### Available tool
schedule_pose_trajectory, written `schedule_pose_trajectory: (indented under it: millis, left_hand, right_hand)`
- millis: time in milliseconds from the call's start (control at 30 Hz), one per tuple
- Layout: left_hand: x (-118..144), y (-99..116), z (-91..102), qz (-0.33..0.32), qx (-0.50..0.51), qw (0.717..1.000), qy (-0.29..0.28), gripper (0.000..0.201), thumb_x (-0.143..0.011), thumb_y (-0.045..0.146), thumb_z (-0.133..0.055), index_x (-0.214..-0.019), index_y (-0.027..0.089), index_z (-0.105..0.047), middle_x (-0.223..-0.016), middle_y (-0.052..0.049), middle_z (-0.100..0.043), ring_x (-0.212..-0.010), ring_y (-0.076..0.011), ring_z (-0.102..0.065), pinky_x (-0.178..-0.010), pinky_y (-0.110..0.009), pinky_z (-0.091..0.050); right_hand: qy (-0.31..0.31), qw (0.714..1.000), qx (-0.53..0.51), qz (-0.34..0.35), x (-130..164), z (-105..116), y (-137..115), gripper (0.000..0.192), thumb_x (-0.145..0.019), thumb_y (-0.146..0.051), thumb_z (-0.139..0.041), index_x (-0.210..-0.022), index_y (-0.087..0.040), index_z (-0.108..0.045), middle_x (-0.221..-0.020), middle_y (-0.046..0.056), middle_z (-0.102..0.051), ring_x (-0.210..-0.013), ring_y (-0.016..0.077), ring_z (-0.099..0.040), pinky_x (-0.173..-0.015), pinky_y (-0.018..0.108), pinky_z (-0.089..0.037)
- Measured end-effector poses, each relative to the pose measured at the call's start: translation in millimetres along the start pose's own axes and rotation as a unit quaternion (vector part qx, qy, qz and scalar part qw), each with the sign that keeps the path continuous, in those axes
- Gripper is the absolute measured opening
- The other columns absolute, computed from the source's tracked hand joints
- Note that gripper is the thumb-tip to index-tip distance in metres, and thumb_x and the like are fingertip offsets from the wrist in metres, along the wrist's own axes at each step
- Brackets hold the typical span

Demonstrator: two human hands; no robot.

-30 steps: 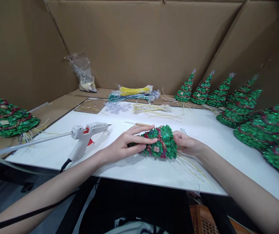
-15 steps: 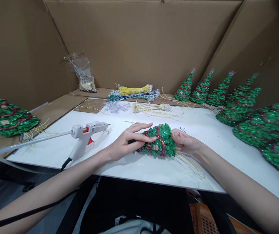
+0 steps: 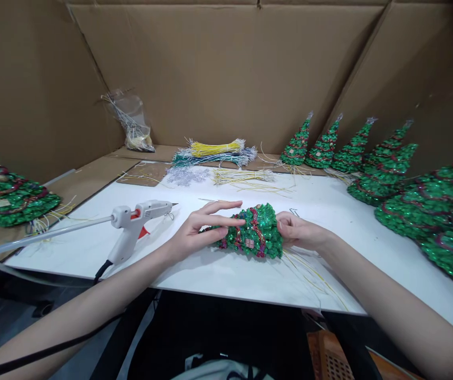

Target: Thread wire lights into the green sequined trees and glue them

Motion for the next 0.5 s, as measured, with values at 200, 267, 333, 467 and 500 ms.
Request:
schedule_pose_trajectory:
  millis: [200,267,333,467,500]
  left_hand:
    - [0.2,0.6,-2.2,-0.015,-0.021,1.000,-0.003,0.031,-0.093,0.025,-0.055,-0.120,0.029,-0.069,-0.143,-0.006,-0.053,-0.134,-0.0295,-0.044,-0.113,-0.048,-0.032]
    - [0.1,1.7,-2.6,-0.028,-0.039,0.999,-0.011,0.031,-0.093,0.025,-0.055,-0.120,0.030,-0.069,-0.143,-0.006,-0.053,-0.135,-0.0294,-0.044,-0.113,-0.048,-0.032]
    - [0.3,2.1,-2.5,-0.032,-0.046,0.998,-0.015,0.031,-0.093,0.025,-0.055,-0.120,0.030,-0.068,-0.143,-0.006,-0.052,-0.135,-0.0293,-0.043,-0.113,-0.048,-0.032]
    - [1.2,0.8,-1.6,-0.025,-0.032,0.999,-0.006,0.031,-0.093,0.025,-0.053,-0.121,0.029,-0.068,-0.142,-0.007,-0.053,-0.134,-0.0297,-0.044,-0.112,-0.049,-0.033]
    - [1.4,0.3,-1.3,-0.022,-0.026,0.999,0.000,0.031,-0.093,0.025,-0.053,-0.121,0.029,-0.068,-0.141,-0.007,-0.054,-0.134,-0.0295,-0.044,-0.112,-0.049,-0.033]
  right_hand:
    - [-0.001,1.000,0.015,0.001,0.7,-0.3,-0.3,0.054,-0.077,-0.060,-0.069,-0.060,-0.017,-0.041,-0.049,-0.011,-0.023,-0.042,0.0019,-0.015,-0.038,0.018,-0.010]
    - [0.002,1.000,0.024,0.000,0.9,-0.3,-0.7,0.054,-0.077,-0.060,-0.069,-0.060,-0.016,-0.042,-0.049,-0.011,-0.023,-0.042,0.0021,-0.015,-0.039,0.019,-0.010]
    - [0.005,0.999,0.036,-0.003,1.2,0.1,-1.1,0.054,-0.078,-0.061,-0.068,-0.060,-0.016,-0.042,-0.049,-0.011,-0.023,-0.042,0.0024,-0.015,-0.039,0.019,-0.009]
    - [0.002,0.998,0.062,-0.007,2.8,3.1,-3.8,0.055,-0.081,-0.062,-0.064,-0.060,-0.017,-0.040,-0.050,-0.011,-0.022,-0.043,0.0024,-0.015,-0.040,0.020,-0.009]
    - [0.001,0.998,0.070,-0.007,3.7,4.6,-5.2,0.055,-0.082,-0.061,-0.063,-0.060,-0.017,-0.039,-0.051,-0.010,-0.022,-0.044,0.0025,-0.014,-0.040,0.020,-0.009]
Point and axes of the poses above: each hand's wrist, its own x-axis away from the middle knuckle, its own z-axis out of the back of the hand, y = z × x, the point moved 3 cm from there along -x, towards the middle knuckle
